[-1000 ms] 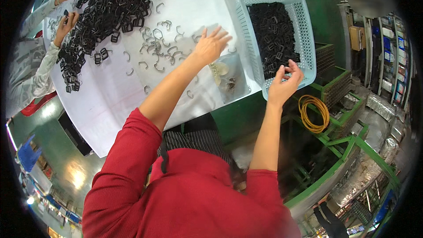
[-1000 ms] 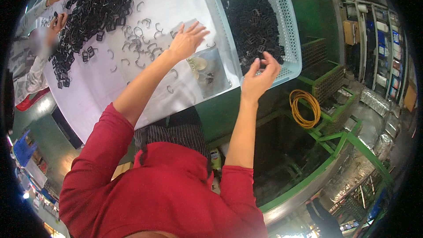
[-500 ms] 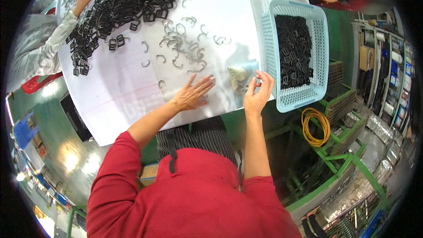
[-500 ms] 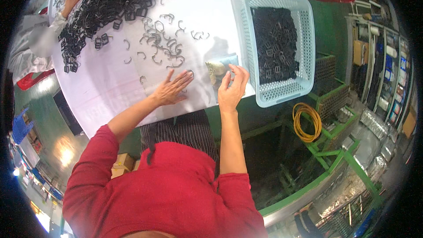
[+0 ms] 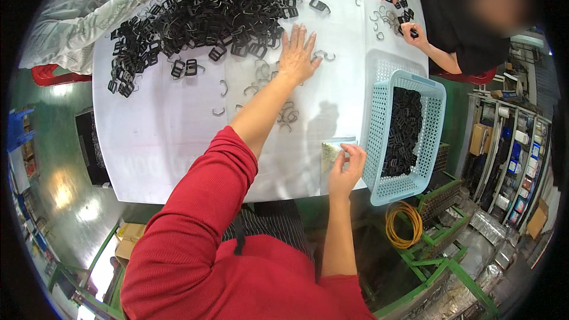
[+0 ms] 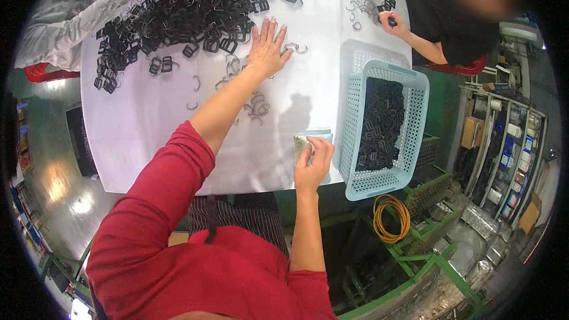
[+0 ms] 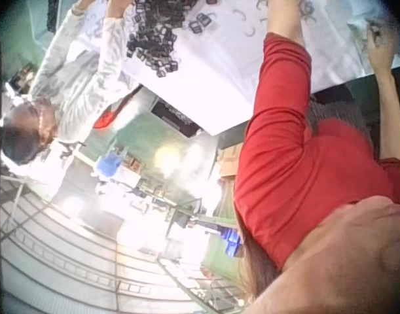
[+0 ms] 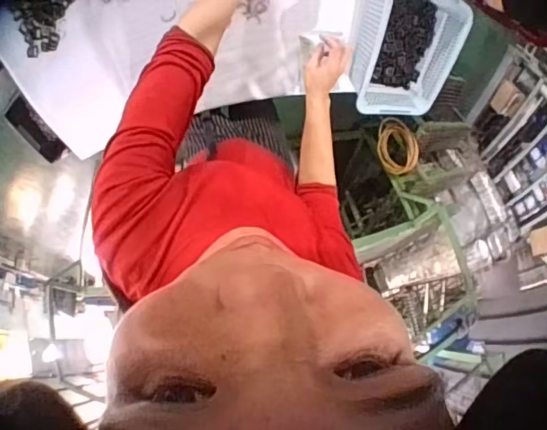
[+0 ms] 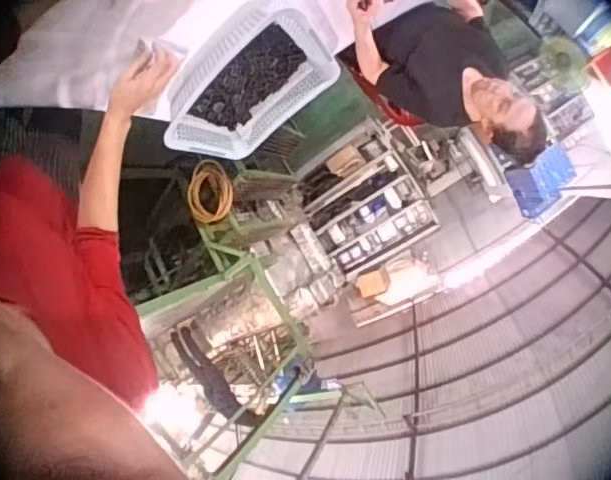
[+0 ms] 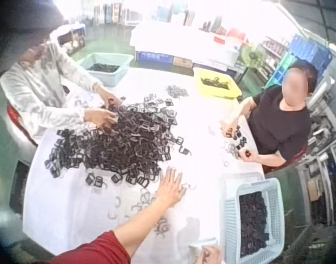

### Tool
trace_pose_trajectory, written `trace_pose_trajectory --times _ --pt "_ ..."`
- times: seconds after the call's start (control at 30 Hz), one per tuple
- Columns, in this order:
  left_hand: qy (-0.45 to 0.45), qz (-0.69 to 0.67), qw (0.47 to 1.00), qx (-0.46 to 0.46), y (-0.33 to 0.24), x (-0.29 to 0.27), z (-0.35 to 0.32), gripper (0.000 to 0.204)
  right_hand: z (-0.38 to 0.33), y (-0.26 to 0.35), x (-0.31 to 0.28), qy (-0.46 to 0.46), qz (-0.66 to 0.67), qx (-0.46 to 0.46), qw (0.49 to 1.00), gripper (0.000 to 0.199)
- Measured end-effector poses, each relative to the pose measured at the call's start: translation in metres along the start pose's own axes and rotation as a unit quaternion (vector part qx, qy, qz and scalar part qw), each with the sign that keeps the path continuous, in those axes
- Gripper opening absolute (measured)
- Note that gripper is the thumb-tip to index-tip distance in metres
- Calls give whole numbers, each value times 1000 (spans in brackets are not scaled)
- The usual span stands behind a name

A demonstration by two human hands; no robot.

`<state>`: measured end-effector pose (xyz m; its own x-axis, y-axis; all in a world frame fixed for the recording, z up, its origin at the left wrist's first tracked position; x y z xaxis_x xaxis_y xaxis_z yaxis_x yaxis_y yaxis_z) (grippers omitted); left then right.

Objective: The person repeatedly picks up black plastic buckles and metal hooks from a white table, attaches them together by hand, and places the assembled units into a light blue basket. Coworkers perform the same task at the same table. The person occasionally sweeps remaining hooks into a pile and later folds the table covering to collect them.

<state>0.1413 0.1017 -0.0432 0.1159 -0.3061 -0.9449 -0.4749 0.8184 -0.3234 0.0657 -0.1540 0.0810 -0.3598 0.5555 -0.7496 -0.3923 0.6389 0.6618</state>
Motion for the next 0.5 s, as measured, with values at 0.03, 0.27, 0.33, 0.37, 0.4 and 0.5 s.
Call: trace_pose_trajectory --times 0.03,0.27,0.33,0.37,0.4,0.5 --pt "-20 8 999 42 4 1 -3 60 4 -4 8 26 -14 -31 999 24" --pt "19 -29 993 116 42 -7 -136 49 140 -37 102 34 -54 -118 991 45" --pt "30 -77 993 80 64 -26 -180 51 171 -35 125 27 -117 -126 985 49" --pt "30 -91 992 78 68 -38 -201 51 178 -32 135 33 -161 -126 978 50" --pt "36 -107 988 107 73 -39 -228 51 178 -21 152 43 -200 -132 970 52" --pt "130 -119 965 193 61 -10 -308 49 138 32 208 89 -187 -225 952 56"
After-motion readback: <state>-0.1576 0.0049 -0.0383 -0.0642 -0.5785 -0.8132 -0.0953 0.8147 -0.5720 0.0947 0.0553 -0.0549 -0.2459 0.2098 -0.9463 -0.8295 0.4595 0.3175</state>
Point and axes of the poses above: each hand's wrist, its own z-axis towards the middle knuckle, its own x-axis out of the palm, y = z × x, the point moved 5 cm from there along z, towards the middle knuckle, and after that the axes turned 10 degrees about y, right-handed, at the moved point
